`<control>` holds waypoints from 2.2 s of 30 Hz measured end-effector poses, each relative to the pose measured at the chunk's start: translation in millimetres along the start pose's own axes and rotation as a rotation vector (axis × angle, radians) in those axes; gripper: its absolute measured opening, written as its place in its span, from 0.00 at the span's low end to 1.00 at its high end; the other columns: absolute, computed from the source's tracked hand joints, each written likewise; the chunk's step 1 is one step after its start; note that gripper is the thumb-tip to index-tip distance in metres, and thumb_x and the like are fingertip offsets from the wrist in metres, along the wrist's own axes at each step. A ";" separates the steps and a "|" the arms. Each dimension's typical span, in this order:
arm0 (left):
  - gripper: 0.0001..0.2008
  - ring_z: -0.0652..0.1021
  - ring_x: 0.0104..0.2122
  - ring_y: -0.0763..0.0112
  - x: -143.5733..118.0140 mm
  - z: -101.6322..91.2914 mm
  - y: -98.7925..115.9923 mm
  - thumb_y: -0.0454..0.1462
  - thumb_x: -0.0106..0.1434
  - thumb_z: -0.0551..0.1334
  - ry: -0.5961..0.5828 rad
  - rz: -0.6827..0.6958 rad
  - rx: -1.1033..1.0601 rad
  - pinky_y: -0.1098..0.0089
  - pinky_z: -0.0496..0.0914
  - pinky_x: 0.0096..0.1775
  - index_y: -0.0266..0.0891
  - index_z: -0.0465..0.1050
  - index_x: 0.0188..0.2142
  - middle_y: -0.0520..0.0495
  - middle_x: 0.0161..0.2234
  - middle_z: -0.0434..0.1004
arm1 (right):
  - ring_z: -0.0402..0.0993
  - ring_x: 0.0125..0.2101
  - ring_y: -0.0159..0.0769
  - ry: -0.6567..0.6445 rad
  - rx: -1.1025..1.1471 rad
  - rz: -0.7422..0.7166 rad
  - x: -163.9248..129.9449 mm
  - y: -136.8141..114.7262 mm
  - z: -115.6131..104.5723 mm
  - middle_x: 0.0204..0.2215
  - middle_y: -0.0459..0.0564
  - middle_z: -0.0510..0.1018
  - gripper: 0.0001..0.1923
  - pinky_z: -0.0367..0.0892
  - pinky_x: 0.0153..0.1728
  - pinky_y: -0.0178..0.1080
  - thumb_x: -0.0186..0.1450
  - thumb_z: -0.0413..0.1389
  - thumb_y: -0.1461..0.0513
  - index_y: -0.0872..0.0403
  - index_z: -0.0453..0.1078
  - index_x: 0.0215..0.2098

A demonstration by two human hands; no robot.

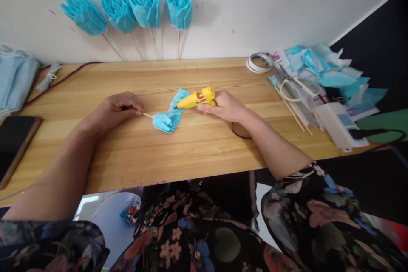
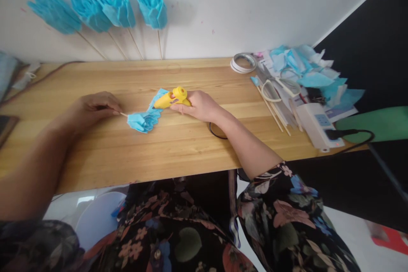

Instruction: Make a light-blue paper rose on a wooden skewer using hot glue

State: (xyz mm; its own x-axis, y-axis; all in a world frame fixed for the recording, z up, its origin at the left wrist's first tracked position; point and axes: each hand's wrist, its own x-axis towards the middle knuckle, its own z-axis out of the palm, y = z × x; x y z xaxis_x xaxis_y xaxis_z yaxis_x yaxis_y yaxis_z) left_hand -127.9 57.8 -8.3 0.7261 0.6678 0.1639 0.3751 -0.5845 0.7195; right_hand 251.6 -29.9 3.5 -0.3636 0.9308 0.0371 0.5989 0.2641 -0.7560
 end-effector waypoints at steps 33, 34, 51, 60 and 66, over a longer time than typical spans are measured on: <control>0.13 0.78 0.35 0.68 0.0 -1.6 11.5 0.45 0.69 0.70 -0.017 -0.032 -0.029 0.68 0.71 0.40 0.39 0.82 0.33 0.48 0.33 0.81 | 0.69 0.28 0.33 0.021 -0.025 0.000 2.1 0.0 7.7 0.26 0.45 0.77 0.26 0.57 0.33 0.38 0.71 0.57 0.40 0.53 0.74 0.34; 0.14 0.78 0.36 0.68 0.1 -1.7 11.3 0.47 0.69 0.70 -0.017 -0.031 -0.027 0.67 0.71 0.40 0.39 0.82 0.32 0.48 0.33 0.81 | 0.69 0.28 0.33 0.019 -0.023 0.001 2.2 0.3 7.8 0.26 0.45 0.77 0.25 0.57 0.34 0.38 0.71 0.57 0.40 0.53 0.74 0.35; 0.16 0.78 0.35 0.63 0.5 0.1 8.2 0.52 0.66 0.68 0.002 -0.076 0.003 0.65 0.73 0.41 0.43 0.81 0.31 0.46 0.32 0.80 | 0.68 0.27 0.33 0.004 -0.005 0.020 -0.6 -1.9 -1.4 0.25 0.45 0.77 0.24 0.58 0.33 0.38 0.69 0.59 0.41 0.53 0.73 0.33; 0.18 0.78 0.35 0.63 -0.1 0.9 8.2 0.54 0.65 0.68 0.013 -0.097 0.016 0.65 0.73 0.41 0.44 0.80 0.31 0.46 0.32 0.80 | 0.66 0.26 0.33 0.031 -0.051 0.026 -0.4 -0.7 -1.0 0.24 0.44 0.76 0.26 0.56 0.32 0.38 0.68 0.59 0.39 0.53 0.75 0.36; 0.17 0.78 0.36 0.63 -0.4 0.1 6.4 0.53 0.65 0.68 0.005 -0.096 0.015 0.65 0.73 0.42 0.43 0.80 0.31 0.46 0.33 0.80 | 0.66 0.27 0.33 0.006 -0.067 0.016 -2.1 -1.9 -7.2 0.25 0.44 0.76 0.23 0.56 0.33 0.39 0.69 0.60 0.42 0.53 0.75 0.35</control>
State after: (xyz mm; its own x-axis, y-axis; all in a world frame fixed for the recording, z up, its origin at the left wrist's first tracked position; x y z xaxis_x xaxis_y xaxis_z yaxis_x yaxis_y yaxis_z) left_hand -125.8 53.8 -3.9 0.6836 0.7232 0.0978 0.4513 -0.5242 0.7222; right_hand 256.4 -30.5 9.6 -0.3493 0.9366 0.0293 0.6515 0.2652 -0.7108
